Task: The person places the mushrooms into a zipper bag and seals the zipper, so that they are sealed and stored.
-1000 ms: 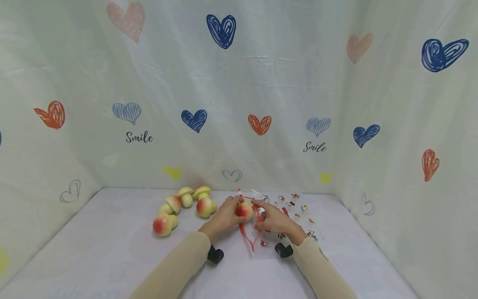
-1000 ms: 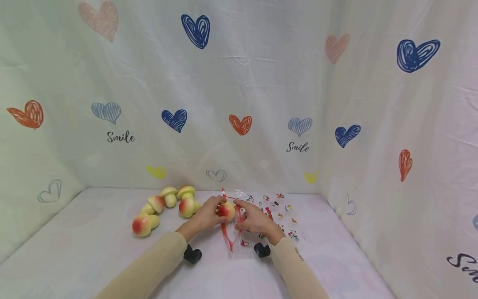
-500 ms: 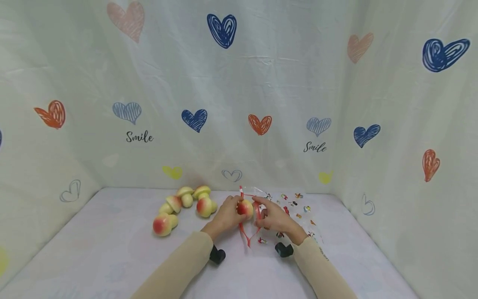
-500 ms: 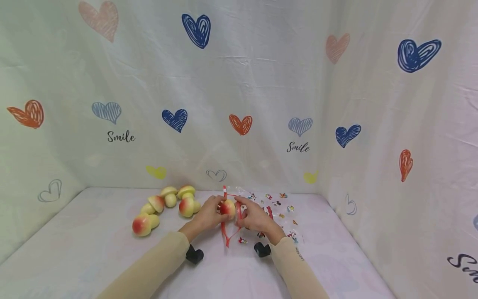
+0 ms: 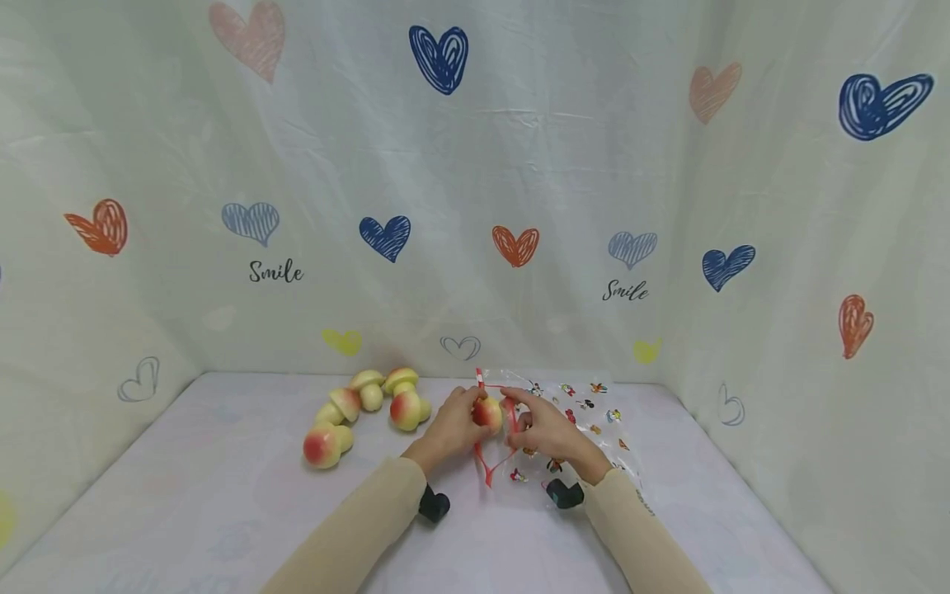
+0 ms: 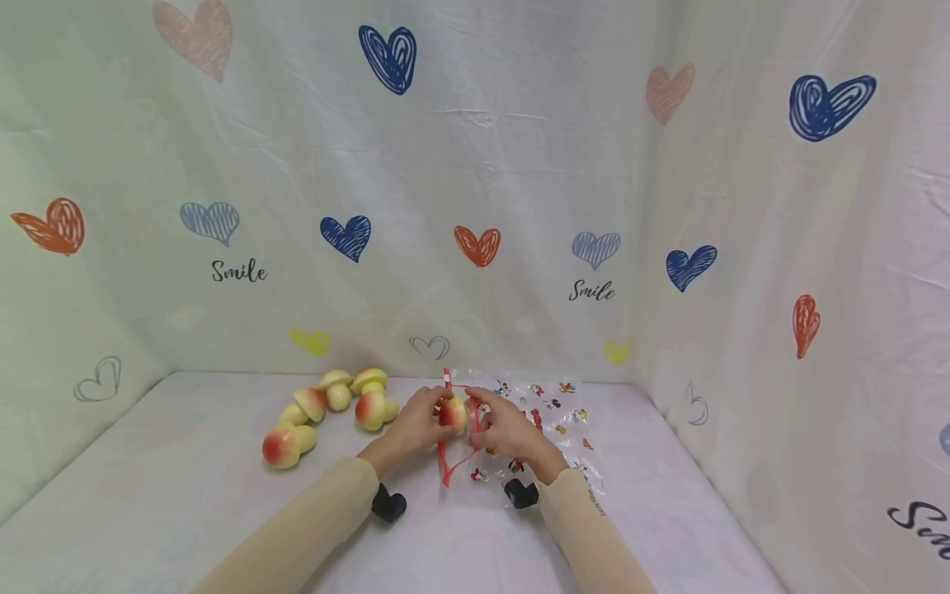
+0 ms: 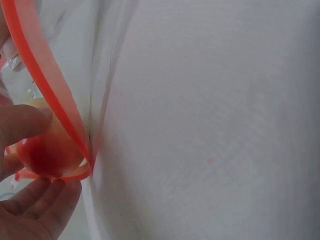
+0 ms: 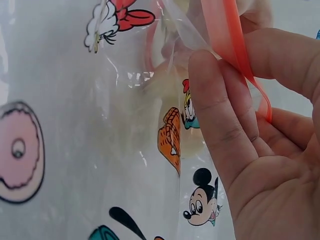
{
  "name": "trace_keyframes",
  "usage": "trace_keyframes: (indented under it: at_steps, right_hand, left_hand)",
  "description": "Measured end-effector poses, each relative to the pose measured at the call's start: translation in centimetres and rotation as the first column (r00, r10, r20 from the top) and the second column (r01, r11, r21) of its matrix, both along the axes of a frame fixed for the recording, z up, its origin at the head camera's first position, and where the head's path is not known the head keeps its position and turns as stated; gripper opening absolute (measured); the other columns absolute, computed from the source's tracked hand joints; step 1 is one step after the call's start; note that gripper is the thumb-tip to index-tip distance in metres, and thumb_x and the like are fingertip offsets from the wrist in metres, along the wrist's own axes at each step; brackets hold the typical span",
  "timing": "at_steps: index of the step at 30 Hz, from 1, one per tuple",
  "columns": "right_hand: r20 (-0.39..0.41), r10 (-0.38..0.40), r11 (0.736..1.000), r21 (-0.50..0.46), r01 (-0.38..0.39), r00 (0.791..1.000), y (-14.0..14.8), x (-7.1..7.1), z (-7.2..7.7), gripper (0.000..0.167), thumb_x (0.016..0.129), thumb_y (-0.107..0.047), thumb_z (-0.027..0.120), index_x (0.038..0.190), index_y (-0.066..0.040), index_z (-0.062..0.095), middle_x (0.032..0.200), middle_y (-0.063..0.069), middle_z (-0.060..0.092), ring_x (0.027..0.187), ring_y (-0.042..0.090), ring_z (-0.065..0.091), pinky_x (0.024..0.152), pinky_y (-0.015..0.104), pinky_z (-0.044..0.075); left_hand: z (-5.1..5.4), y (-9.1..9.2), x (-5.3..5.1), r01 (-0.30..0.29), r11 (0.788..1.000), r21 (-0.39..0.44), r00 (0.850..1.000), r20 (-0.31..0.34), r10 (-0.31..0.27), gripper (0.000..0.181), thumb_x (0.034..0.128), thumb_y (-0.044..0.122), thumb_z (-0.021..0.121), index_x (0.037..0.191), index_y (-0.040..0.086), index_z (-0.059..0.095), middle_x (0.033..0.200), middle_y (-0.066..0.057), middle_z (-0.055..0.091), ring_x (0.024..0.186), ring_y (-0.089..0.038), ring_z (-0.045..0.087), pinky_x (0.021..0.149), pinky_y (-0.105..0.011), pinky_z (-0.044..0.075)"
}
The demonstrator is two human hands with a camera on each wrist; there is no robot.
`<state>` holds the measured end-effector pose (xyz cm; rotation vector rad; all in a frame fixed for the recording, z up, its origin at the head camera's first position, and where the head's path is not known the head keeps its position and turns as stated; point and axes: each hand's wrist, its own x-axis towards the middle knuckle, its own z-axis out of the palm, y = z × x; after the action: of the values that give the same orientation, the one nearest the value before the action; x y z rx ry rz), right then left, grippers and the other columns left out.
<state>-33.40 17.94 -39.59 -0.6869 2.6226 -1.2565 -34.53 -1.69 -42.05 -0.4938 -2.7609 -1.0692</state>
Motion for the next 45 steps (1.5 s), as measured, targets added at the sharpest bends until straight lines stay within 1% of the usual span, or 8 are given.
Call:
trace_keyframes:
  at_steps: [2, 6, 12, 17, 23, 29, 39, 45]
  right_hand:
    - [0.010, 0.001, 1.000, -0.014, -0.001, 1.000, -0.03, 0.09, 0.15, 0.078, 0.079, -0.003, 0.072, 0.146, -0.021, 0.038, 0.070, 0.003, 0.057, 0.050, 0.015, 0.050, 0.051, 0.032, 0.048]
    - [0.026, 0.003, 1.000, -0.030, -0.002, 1.000, -0.07, 0.12, 0.21, 0.077, 0.079, -0.005, 0.073, 0.146, -0.019, 0.037, 0.066, 0.005, 0.053, 0.049, 0.016, 0.049, 0.051, 0.033, 0.049]
    - [0.040, -0.019, 1.000, -0.021, 0.020, 0.999, -0.03, -0.01, 0.02, 0.076, 0.080, -0.008, 0.074, 0.146, -0.022, 0.038, 0.067, 0.004, 0.053, 0.050, 0.016, 0.049, 0.052, 0.033, 0.049]
    - [0.040, -0.019, 1.000, -0.024, 0.020, 0.999, -0.01, -0.07, -0.03, 0.076, 0.080, -0.009, 0.074, 0.146, -0.022, 0.038, 0.065, 0.004, 0.052, 0.050, 0.016, 0.049, 0.052, 0.032, 0.048]
    - [0.039, -0.019, 0.999, -0.028, 0.020, 0.999, 0.09, 0.05, 0.02, 0.077, 0.080, -0.007, 0.073, 0.146, -0.022, 0.037, 0.069, 0.004, 0.055, 0.052, 0.016, 0.050, 0.053, 0.033, 0.049]
    - [0.041, -0.028, 0.999, -0.016, 0.028, 0.999, 0.07, -0.07, 0.01, 0.077, 0.081, -0.008, 0.073, 0.146, -0.026, 0.037, 0.065, 0.004, 0.054, 0.052, 0.016, 0.050, 0.052, 0.031, 0.048]
    - [0.034, -0.014, 0.999, -0.029, 0.015, 0.999, 0.03, -0.14, -0.03, 0.077, 0.080, -0.008, 0.073, 0.146, -0.022, 0.037, 0.065, 0.004, 0.052, 0.052, 0.016, 0.049, 0.052, 0.032, 0.045]
    - [0.030, 0.007, 0.999, -0.038, -0.006, 1.000, 0.10, -0.13, 0.00, 0.077, 0.081, -0.008, 0.072, 0.147, -0.021, 0.036, 0.073, 0.005, 0.060, 0.053, 0.017, 0.051, 0.052, 0.032, 0.047]
  left_hand:
    - [0.12, 0.12, 0.10, 0.004, 1.000, 0.000, 1.000, -0.006, -0.004, 0.056, 0.0765, 0.017, 0.077, 0.127, 0.010, 0.055, 0.105, -0.007, 0.050, 0.091, -0.019, 0.054, 0.086, -0.034, 0.050]
    - [0.20, 0.28, 0.15, 0.007, 1.000, 0.008, 1.000, -0.014, -0.007, 0.054, 0.0765, 0.017, 0.078, 0.126, 0.009, 0.056, 0.105, -0.009, 0.051, 0.092, -0.021, 0.054, 0.085, -0.035, 0.050]
    - [-0.16, 0.17, -0.12, 0.010, 0.997, 0.078, 1.000, 0.016, -0.012, 0.052, 0.0774, 0.018, 0.080, 0.125, 0.012, 0.058, 0.102, -0.007, 0.050, 0.092, -0.021, 0.053, 0.083, -0.035, 0.051]
    - [-0.47, 0.04, -0.49, 0.023, 0.992, 0.121, 1.000, 0.000, -0.023, 0.048, 0.0772, 0.014, 0.080, 0.121, 0.012, 0.060, 0.101, -0.007, 0.050, 0.090, -0.021, 0.052, 0.079, -0.034, 0.050]
    - [-0.53, 0.42, -0.75, 0.040, 0.993, 0.110, 0.999, -0.020, -0.038, 0.048, 0.0773, 0.018, 0.080, 0.121, 0.012, 0.061, 0.101, -0.007, 0.051, 0.089, -0.019, 0.051, 0.079, -0.033, 0.049]
    - [-0.53, 0.71, -0.67, 0.031, 0.994, 0.105, 1.000, -0.004, -0.031, 0.049, 0.0777, 0.019, 0.080, 0.122, 0.012, 0.061, 0.098, -0.007, 0.052, 0.086, -0.017, 0.048, 0.075, -0.029, 0.047]
    - [-0.55, 0.59, -0.51, 0.034, 0.986, 0.165, 0.999, 0.000, -0.034, 0.045, 0.0773, 0.015, 0.080, 0.119, 0.010, 0.063, 0.098, -0.006, 0.053, 0.088, -0.020, 0.052, 0.076, -0.030, 0.049]
    - [-0.59, 0.88, -0.57, 0.061, 0.980, 0.187, 0.998, -0.011, -0.060, 0.043, 0.0782, 0.012, 0.079, 0.118, 0.007, 0.062, 0.101, -0.008, 0.054, 0.091, -0.022, 0.056, 0.081, -0.034, 0.051]
